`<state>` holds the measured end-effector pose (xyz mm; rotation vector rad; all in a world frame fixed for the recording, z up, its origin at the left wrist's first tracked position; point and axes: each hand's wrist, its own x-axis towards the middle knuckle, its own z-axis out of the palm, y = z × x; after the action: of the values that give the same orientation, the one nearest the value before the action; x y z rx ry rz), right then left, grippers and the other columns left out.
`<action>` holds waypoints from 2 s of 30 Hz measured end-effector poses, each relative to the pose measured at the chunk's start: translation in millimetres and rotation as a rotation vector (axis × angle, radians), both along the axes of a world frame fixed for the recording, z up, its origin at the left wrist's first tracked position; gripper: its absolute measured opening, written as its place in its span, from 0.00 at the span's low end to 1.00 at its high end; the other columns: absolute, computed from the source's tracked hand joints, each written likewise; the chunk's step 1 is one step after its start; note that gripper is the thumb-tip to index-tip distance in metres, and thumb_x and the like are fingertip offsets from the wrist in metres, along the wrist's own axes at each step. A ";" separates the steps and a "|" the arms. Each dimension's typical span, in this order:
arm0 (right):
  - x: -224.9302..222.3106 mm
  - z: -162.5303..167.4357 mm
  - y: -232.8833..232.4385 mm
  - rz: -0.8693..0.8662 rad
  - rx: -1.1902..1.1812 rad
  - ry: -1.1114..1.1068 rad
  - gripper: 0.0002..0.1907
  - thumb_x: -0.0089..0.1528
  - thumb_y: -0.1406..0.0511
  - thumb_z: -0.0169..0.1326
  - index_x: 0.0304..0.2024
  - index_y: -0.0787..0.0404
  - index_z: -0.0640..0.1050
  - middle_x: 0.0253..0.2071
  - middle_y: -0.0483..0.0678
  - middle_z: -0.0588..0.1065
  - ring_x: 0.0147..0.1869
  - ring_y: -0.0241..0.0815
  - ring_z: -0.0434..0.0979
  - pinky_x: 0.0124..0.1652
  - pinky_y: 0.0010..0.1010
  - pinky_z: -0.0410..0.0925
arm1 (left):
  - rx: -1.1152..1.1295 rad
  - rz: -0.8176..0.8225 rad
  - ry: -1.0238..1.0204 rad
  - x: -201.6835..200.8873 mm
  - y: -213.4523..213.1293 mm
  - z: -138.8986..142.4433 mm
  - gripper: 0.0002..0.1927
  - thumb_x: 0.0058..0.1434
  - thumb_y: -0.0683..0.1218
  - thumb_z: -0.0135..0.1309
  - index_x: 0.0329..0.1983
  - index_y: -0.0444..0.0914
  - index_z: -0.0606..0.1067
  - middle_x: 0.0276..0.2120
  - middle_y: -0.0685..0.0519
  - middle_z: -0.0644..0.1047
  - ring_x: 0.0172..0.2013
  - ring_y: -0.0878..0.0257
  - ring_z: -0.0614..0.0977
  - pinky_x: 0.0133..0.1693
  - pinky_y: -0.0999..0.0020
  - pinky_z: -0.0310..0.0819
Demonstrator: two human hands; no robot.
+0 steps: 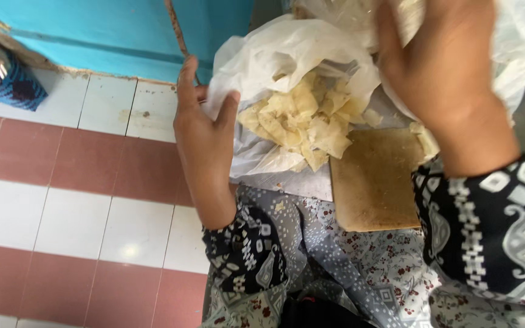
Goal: The person sits at a low table and separates thin translucent pastry sheets that stick together, tearing them apart by hand and cutting some with a knife. They then stack the separated round wrappers into piles on the board and in plastic bags.
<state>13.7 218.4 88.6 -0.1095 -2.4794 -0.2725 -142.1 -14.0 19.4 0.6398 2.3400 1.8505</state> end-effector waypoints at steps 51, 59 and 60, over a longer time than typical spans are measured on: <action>-0.1 -66.1 -8.6 0.240 -1.238 -0.043 0.06 0.80 0.71 0.51 0.48 0.68 0.76 0.38 0.45 0.75 0.40 0.28 0.73 0.40 0.21 0.66 | 0.032 -0.182 0.522 23.3 22.2 -33.5 0.09 0.72 0.35 0.52 0.53 0.37 0.77 0.48 0.49 0.82 0.50 0.54 0.84 0.56 0.61 0.77; 0.6 -56.5 -20.3 0.259 -0.843 -0.085 0.03 0.71 0.75 0.58 0.41 0.67 0.79 0.43 0.49 0.79 0.43 0.35 0.78 0.44 0.25 0.71 | 0.033 -0.145 0.418 25.9 22.4 -35.4 0.19 0.75 0.37 0.52 0.68 0.39 0.69 0.60 0.49 0.77 0.59 0.55 0.80 0.62 0.62 0.76; -1.8 -59.2 -23.4 0.283 -0.822 -0.058 0.02 0.68 0.76 0.57 0.42 0.69 0.78 0.44 0.50 0.79 0.45 0.36 0.78 0.47 0.26 0.72 | 0.081 -0.145 0.381 26.8 21.6 -35.5 0.20 0.77 0.37 0.50 0.70 0.40 0.67 0.61 0.50 0.76 0.59 0.57 0.80 0.61 0.64 0.77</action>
<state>11.9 195.0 29.4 -0.0864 -2.4660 0.8761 -115.3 7.6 -16.1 1.2356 2.3570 1.9048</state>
